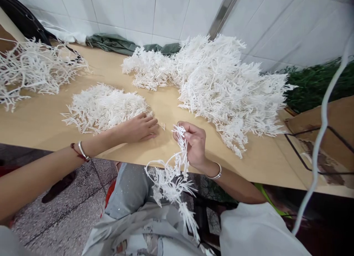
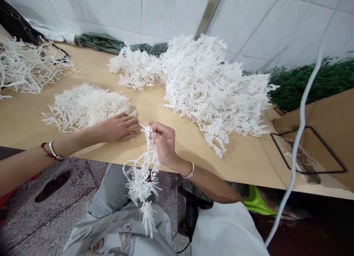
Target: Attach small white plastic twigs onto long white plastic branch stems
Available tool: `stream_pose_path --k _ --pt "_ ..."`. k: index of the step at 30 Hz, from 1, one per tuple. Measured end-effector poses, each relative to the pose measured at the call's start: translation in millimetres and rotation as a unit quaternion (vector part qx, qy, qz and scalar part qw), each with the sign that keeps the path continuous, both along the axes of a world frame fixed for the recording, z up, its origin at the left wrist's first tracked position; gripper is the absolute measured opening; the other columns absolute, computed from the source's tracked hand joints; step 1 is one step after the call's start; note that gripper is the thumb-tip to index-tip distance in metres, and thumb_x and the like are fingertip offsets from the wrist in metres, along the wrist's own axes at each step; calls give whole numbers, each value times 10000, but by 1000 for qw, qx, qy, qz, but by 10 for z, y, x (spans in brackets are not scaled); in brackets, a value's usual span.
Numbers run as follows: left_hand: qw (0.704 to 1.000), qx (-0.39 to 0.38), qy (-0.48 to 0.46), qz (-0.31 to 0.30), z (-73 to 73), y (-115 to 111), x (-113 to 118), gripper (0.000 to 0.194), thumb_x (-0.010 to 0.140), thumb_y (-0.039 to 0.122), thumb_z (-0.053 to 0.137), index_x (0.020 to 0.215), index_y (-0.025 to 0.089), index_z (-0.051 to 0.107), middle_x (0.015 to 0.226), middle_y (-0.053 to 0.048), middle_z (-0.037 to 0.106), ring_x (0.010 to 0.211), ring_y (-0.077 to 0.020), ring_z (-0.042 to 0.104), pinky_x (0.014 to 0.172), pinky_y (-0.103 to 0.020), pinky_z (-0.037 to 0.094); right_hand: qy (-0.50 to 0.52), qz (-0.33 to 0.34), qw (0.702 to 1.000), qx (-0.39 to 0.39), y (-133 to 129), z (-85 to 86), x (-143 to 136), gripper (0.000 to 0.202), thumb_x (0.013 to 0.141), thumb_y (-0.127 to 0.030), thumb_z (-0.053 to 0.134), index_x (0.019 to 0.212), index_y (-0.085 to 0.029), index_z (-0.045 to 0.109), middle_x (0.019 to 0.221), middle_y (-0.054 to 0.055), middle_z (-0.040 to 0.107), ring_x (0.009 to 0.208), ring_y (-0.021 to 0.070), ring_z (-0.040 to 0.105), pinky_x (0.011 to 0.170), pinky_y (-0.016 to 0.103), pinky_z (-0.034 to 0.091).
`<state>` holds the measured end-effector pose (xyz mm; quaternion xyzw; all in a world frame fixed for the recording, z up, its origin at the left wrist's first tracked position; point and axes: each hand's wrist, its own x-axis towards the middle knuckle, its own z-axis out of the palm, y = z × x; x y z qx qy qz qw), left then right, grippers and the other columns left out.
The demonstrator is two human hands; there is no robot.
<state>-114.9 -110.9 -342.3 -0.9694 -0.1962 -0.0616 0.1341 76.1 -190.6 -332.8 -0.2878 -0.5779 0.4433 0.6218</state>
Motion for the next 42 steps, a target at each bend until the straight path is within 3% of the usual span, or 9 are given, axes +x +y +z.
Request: stream_pose_path --k 9,15,21,25,30,33,36,39,42 --pt "999 -48 15 16 -9 -40 66 349 982 358 315 883 203 613 893 -74 661 831 -214 595 693 -340 402 -4 -5 1000 -31 7 26 -2 239 754 -218 466 523 -191 407 515 -36 380 484 91 334 512 274 249" --pt "990 -111 -64 63 176 11 59 354 976 385 345 743 199 536 724 -14 595 650 -152 562 608 -284 386 -8 -6 999 -46 9 33 -3 230 746 -225 466 524 -195 418 515 -34 384 485 97 348 508 275 253" --pt "903 -214 -332 168 468 180 17 445 949 449 369 575 216 310 503 45 302 461 -103 310 480 -278 261 7 11 999 -49 32 10 -7 228 750 -205 470 527 -189 421 520 -37 390 479 88 349 503 268 241" --pt "856 -155 -431 242 692 340 -133 476 949 502 341 566 221 326 517 35 290 505 -107 282 507 -302 240 2 8 998 -65 43 14 -10 229 742 -220 467 523 -192 410 508 -43 374 469 88 339 492 263 242" --pt "892 8 -328 310 791 506 -413 479 920 582 343 636 214 457 573 4 425 662 -146 390 615 -311 314 -4 10 997 -73 57 -4 -3 224 744 -230 465 528 -194 414 507 -45 373 464 86 336 480 260 243" --pt "933 36 -210 290 644 553 -529 547 888 658 311 760 193 570 815 -59 588 877 -210 483 747 -342 386 -6 14 997 -69 66 -28 -3 229 746 -228 470 527 -194 414 511 -44 376 468 85 336 475 260 237" --pt "961 32 -131 242 460 564 -608 591 858 695 323 936 183 608 1106 -103 586 1093 -277 469 911 -416 380 -4 17 997 -71 76 -43 -12 227 748 -215 469 529 -190 416 516 -42 378 473 84 339 474 259 232" --pt "966 -4 -145 215 418 518 -671 564 846 686 362 1105 234 577 1239 -101 550 1183 -302 458 988 -463 353 1 20 997 -74 82 -43 -21 225 748 -208 469 530 -188 417 516 -44 377 469 81 337 471 257 225" --pt "955 -10 -214 204 526 347 -677 556 825 656 444 1235 287 517 1324 -90 519 1241 -302 447 1047 -482 319 -5 10 997 -70 81 -27 -21 230 746 -215 468 524 -189 417 511 -43 382 467 82 341 477 261 228"
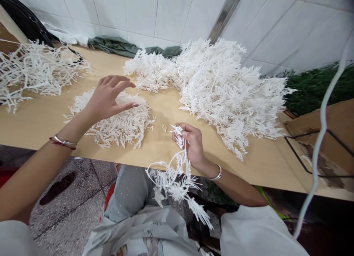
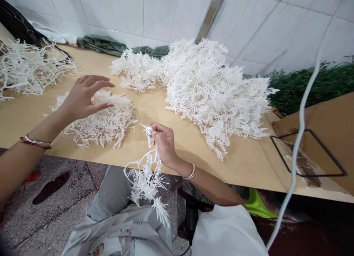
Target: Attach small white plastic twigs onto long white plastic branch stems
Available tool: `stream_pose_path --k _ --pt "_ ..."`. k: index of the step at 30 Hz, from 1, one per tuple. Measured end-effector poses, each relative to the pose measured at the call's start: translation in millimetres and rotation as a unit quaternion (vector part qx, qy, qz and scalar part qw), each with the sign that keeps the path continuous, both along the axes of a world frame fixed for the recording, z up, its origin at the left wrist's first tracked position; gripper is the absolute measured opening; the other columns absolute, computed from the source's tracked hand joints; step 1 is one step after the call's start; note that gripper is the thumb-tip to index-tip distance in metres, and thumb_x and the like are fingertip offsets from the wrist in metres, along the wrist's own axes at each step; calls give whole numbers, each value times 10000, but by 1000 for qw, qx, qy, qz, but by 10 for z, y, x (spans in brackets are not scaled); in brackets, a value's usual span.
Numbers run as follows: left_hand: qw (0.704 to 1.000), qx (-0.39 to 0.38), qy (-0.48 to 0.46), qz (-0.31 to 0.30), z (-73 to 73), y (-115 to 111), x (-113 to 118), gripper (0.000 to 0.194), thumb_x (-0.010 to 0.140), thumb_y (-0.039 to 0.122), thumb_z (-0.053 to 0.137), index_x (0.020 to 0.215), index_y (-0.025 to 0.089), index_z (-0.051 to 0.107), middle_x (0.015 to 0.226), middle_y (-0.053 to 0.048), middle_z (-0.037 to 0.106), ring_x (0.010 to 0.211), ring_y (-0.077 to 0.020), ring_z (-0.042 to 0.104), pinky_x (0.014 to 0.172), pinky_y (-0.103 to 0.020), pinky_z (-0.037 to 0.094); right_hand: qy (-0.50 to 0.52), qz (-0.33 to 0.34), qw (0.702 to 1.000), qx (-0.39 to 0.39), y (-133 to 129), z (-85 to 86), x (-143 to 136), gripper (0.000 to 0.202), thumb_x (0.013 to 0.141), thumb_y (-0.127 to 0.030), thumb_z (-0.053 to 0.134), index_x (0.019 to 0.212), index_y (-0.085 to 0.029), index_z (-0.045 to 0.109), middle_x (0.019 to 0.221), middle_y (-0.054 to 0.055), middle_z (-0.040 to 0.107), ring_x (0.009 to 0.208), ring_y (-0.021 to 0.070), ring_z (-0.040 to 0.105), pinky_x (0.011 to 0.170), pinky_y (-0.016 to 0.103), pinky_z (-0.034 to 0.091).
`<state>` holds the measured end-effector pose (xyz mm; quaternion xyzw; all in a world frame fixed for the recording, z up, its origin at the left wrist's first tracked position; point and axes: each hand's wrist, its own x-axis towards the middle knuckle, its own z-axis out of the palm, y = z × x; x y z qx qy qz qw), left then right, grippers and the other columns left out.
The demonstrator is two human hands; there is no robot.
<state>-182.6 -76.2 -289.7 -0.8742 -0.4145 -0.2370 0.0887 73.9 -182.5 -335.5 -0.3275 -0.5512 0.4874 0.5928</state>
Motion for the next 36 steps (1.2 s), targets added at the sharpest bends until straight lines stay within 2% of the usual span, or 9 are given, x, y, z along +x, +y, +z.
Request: stream_pose_path --k 3,7,10,14,18,21,25,29,36 --pt "999 23 10 -26 42 -289 122 689 751 689 531 1317 304 456 1426 -68 448 1332 -315 376 1113 -527 243 5 -8 1000 8 -5 13 7 235 750 -211 469 522 -189 415 509 -42 385 472 86 349 486 264 232" --pt "986 17 136 -95 -197 -601 373 828 807 672 473 1467 229 242 1544 -113 276 1432 -286 224 1172 -534 115 20 4 999 28 -12 2 9 248 774 -189 466 530 -182 423 520 -40 387 487 85 348 494 264 230" --pt "981 27 166 -97 -373 -629 423 700 917 514 425 1493 208 173 1568 -115 199 1454 -238 160 1192 -476 90 20 11 999 40 -18 -16 8 255 782 -178 463 530 -179 417 525 -40 378 495 82 339 498 260 230" --pt "986 23 153 -55 -388 -504 255 687 932 468 432 1500 222 134 1585 -100 112 1458 -258 127 1181 -502 80 20 14 999 41 -30 -20 16 257 774 -170 459 525 -182 394 523 -44 358 490 80 329 489 254 229" --pt "991 16 120 -51 -351 -498 221 771 855 583 493 1485 222 231 1580 -101 143 1451 -300 146 1178 -523 56 11 14 998 56 -48 -12 23 250 775 -166 452 532 -182 398 527 -41 374 490 80 333 487 253 234" --pt "987 5 124 -105 -390 -624 454 674 895 547 445 1473 251 267 1569 -58 197 1451 -250 165 1192 -499 -3 2 11 997 71 -57 -11 20 247 780 -170 450 537 -184 402 534 -39 381 497 83 335 503 255 253" --pt "969 -27 168 -181 -528 -757 790 472 969 440 329 1395 257 420 1520 -7 335 1442 -164 196 1212 -416 59 -12 4 997 70 -69 -16 14 251 789 -173 440 542 -185 398 539 -34 395 506 89 337 519 259 265" --pt "983 -32 148 -102 -622 -770 803 540 966 486 282 1374 178 455 1441 -90 459 1413 -205 290 1201 -473 51 -7 13 998 69 -91 -21 18 256 796 -152 434 547 -182 385 540 -37 374 510 88 330 518 261 249" --pt "996 -52 52 -43 -664 -850 644 567 942 474 385 1435 194 360 1473 -112 406 1414 -267 281 1178 -559 21 -7 18 997 72 -113 -36 21 264 805 -168 441 549 -183 379 543 -38 349 505 89 321 512 266 232"
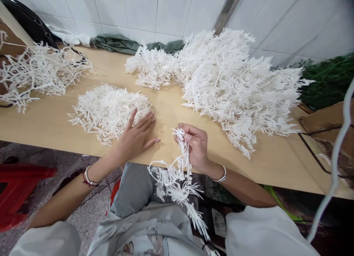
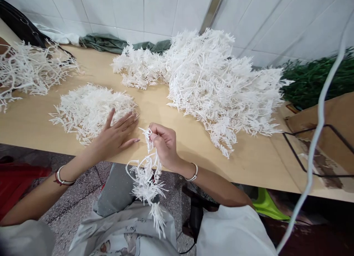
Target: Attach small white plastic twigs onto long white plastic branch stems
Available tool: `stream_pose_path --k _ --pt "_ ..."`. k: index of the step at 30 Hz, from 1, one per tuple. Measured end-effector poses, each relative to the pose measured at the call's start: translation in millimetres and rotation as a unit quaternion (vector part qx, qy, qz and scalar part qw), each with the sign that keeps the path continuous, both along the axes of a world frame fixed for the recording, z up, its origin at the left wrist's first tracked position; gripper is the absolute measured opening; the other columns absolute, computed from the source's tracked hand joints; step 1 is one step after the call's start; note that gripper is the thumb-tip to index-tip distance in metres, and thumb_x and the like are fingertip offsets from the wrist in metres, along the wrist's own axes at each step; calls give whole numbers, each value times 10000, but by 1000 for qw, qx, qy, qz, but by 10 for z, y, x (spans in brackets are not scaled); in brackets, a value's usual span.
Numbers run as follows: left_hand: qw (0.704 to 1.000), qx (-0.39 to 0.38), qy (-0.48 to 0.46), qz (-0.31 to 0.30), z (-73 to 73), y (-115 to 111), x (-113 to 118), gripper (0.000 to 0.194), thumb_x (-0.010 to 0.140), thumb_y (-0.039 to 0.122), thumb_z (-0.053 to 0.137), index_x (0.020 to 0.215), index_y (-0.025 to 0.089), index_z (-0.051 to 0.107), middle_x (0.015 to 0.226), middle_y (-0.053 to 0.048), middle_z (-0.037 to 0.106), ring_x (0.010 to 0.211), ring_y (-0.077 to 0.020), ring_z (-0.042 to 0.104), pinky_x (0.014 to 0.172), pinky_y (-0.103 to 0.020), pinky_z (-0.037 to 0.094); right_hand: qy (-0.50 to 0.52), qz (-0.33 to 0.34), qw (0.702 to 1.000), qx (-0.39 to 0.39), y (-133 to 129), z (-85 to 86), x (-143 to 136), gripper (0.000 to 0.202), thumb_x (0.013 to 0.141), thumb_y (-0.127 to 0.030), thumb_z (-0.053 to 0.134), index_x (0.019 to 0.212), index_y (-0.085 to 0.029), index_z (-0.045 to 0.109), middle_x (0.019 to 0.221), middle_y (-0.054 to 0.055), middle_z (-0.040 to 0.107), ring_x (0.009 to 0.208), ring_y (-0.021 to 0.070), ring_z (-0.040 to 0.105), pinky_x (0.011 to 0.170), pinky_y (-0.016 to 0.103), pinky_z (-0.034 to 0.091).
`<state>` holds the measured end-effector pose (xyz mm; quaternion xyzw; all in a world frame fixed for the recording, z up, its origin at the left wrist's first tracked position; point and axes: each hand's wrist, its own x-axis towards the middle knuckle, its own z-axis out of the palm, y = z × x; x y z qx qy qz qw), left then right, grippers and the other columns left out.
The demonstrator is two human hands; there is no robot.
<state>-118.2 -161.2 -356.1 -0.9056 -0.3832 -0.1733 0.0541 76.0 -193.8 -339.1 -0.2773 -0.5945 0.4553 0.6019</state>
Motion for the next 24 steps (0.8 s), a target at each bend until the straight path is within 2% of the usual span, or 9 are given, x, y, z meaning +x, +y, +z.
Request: stream_pose_path --k 4,6,8,10,12,14,18,21,24 --pt "997 -18 -69 2 133 -64 39 528 920 450 460 1381 194 432 1508 -120 348 1424 -283 254 1177 -555 38 0 -8 1000 -5 13 -8 -3 277 820 -167 433 548 -182 385 541 -39 350 501 88 325 509 263 237" --pt "983 -42 -172 35 267 -115 69 408 943 397 432 1308 228 501 1455 -85 441 1378 -265 347 1163 -526 161 -5 1 1000 -4 19 -8 -8 282 831 -167 435 554 -182 387 545 -40 353 502 86 325 508 259 241" --pt "945 -86 -308 69 382 -173 114 335 963 369 391 1207 219 565 1260 -76 605 1220 -229 517 1056 -434 363 -19 12 1000 5 23 -4 -14 287 847 -175 443 564 -180 397 556 -39 368 511 85 332 510 254 249" --pt "898 -163 -407 23 422 -223 181 340 973 384 356 1159 202 574 1066 -70 661 1030 -192 603 910 -356 458 -37 19 999 16 24 2 -20 282 858 -186 452 579 -178 415 571 -38 386 526 85 341 515 249 259" --pt "864 -220 -450 -57 372 -262 262 327 967 393 370 1138 193 563 998 -68 641 924 -167 602 828 -319 472 -55 30 998 25 23 7 -26 273 864 -197 462 594 -178 428 579 -39 389 536 85 342 521 243 270" --pt "847 -225 -472 -99 260 -294 330 252 945 369 443 1089 195 552 972 -58 602 871 -148 567 786 -295 459 -76 54 995 27 21 10 -31 271 873 -214 471 607 -179 433 579 -45 378 534 82 335 525 238 283" --pt "822 -207 -519 -106 31 -356 356 112 933 309 481 935 205 525 833 -16 527 776 -126 494 708 -269 409 -124 115 985 25 13 12 -42 251 889 -261 480 653 -173 474 613 -39 420 556 84 381 545 233 325" --pt "805 -238 -531 -119 -54 -409 313 202 945 338 444 811 200 507 731 -1 477 684 -123 449 633 -273 364 -153 166 974 4 15 20 -48 249 892 -282 498 672 -165 492 618 -39 426 572 83 400 557 230 340" --pt "771 -266 -573 -76 -100 -473 295 344 919 371 490 633 190 429 590 22 370 560 -113 347 539 -274 286 -151 228 961 -47 26 33 -54 254 896 -288 511 675 -164 496 625 -41 424 570 76 399 543 219 341"
